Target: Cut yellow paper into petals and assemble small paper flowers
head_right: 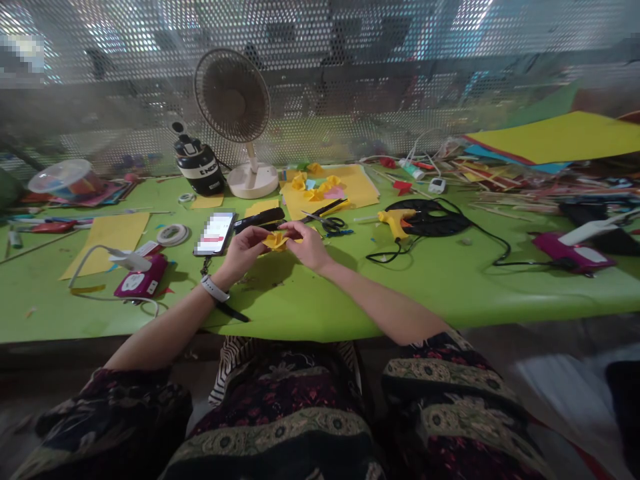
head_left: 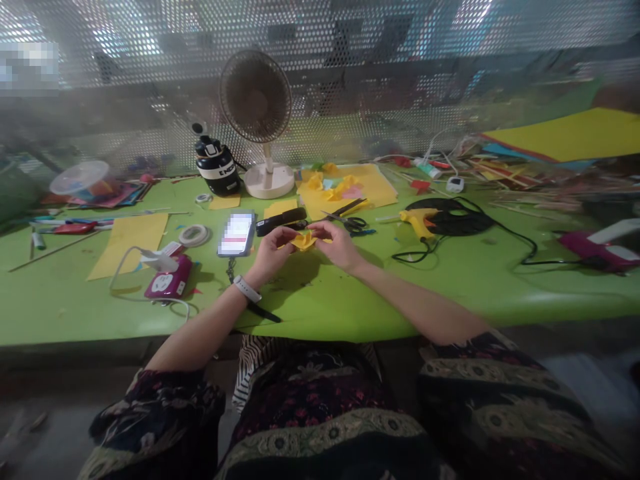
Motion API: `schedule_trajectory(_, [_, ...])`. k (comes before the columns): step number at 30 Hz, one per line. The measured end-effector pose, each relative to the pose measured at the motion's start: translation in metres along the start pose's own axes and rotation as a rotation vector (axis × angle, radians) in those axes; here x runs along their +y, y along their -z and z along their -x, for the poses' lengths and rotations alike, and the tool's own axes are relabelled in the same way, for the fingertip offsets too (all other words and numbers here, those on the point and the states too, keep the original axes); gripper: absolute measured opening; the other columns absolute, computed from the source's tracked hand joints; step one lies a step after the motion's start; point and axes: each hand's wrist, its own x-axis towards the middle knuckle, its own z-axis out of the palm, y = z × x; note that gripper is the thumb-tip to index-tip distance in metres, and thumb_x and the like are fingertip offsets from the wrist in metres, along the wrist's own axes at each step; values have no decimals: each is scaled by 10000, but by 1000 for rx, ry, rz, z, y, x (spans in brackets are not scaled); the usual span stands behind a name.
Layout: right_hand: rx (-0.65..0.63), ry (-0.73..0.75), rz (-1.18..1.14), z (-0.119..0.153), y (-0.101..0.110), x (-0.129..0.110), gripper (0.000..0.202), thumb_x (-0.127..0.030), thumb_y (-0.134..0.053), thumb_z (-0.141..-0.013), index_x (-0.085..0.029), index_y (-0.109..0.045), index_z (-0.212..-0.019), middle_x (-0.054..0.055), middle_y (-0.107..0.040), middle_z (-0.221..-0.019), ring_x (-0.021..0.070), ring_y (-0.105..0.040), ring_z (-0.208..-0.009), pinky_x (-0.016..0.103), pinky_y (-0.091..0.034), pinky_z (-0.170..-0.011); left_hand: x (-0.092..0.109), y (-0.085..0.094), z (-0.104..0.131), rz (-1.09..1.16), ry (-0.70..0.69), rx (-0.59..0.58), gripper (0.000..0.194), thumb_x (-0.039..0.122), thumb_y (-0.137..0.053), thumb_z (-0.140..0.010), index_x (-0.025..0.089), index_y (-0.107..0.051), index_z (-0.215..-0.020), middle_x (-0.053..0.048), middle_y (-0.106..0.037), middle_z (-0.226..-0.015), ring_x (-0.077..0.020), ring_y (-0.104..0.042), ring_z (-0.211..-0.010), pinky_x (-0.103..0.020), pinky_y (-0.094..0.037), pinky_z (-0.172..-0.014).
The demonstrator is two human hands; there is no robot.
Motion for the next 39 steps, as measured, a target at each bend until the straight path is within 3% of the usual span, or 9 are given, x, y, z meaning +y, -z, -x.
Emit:
schedule_trajectory(7, [43, 87, 11, -1, 0, 12, 168, -176, -636, -808, -224, -786, -869, 33, -724, -900, 171, -669, -855, 349, -562, -853, 4, -3, 2, 121, 82, -17, 177, 124, -686, -720, 169, -631, -882, -22, -720, -871, -140, -693, -813, -326, -597, -794])
schedule_trajectory(13, [60, 79, -17, -1, -2, 13, 135, -216, -660, -803, -236, -792, -826, 30, -712, -858, 171, -659, -803, 347, -565, -805, 1, -2, 1, 56, 25, -13, 208, 137, -722, -712, 161, -654, -908, -33, -727, -873, -144, -692, -822, -315, -568, -816])
schedule_trajectory(17, [46, 17, -26, 1, -5, 10, 189, -241, -664, -800, -205, -778, -946, 47, -735, -934, 181, -682, -837, 357, -571, -838, 2, -1, 3, -62, -26, -29, 337, 203, -720, -756, 157, -684, -1088, -48, -734, -848, -155, -693, -778, -291, -554, -739])
schedule_trajectory(21, [7, -13, 7, 2, -5, 6, 339, -240, -657, -795, -188, -727, -1123, 40, -752, -934, 174, -694, -813, 360, -575, -848, 3, -1, 6, -140, -32, -27, 576, 211, -724, -763, 157, -593, -1322, -34, -719, -802, -147, -673, -721, -256, -527, -663])
schedule_trajectory(25, [2, -32, 91, -1, -1, 4, 368, -209, -650, -787, -178, -710, -1149, 39, -753, -920, 177, -703, -827, 358, -570, -851, 8, 4, 4, -167, -44, -79, 673, 231, -726, -779, 171, -510, -1413, -63, -727, -919, -167, -696, -846, -297, -555, -773])
schedule_trajectory(30, [-51, -130, 221, -3, 0, 3, 355, -125, -627, -772, -147, -722, -1113, 70, -763, -961, 184, -705, -845, 356, -563, -847, 27, 23, -6, -239, -62, -130, 645, 292, -734, -765, 169, -541, -1369, -113, -707, -1125, -198, -684, -995, -339, -548, -879])
schedule_trajectory(32, [-117, -151, 268, -3, 0, 1, 380, -113, -634, -756, -144, -723, -1123, 77, -763, -974, 183, -702, -831, 356, -561, -842, 36, 33, -11, -344, -55, -69, 467, 327, -674, -809, 143, -627, -1235, -107, -724, -1025, -203, -687, -933, -325, -547, -807])
schedule_trajectory(35, [-185, -112, 331, -5, 8, -7, 358, -162, -651, -769, -141, -732, -1118, 101, -755, -1046, 199, -696, -888, 356, -554, -846, 44, 45, -15, -736, 8, 9, 268, 293, -623, -813, 147, -706, -1022, -80, -723, -846, -209, -666, -768, -334, -517, -712])
schedule_trajectory(39, [-20, -116, 580, -19, 38, -13, 292, -194, -611, -823, -147, -743, -1079, 100, -749, -1071, 222, -685, -943, 348, -533, -839, 44, 50, -16, -1201, 108, -18, 259, 330, -643, -798, 172, -733, -982, -107, -721, -944, -281, -668, -847, -366, -496, -697])
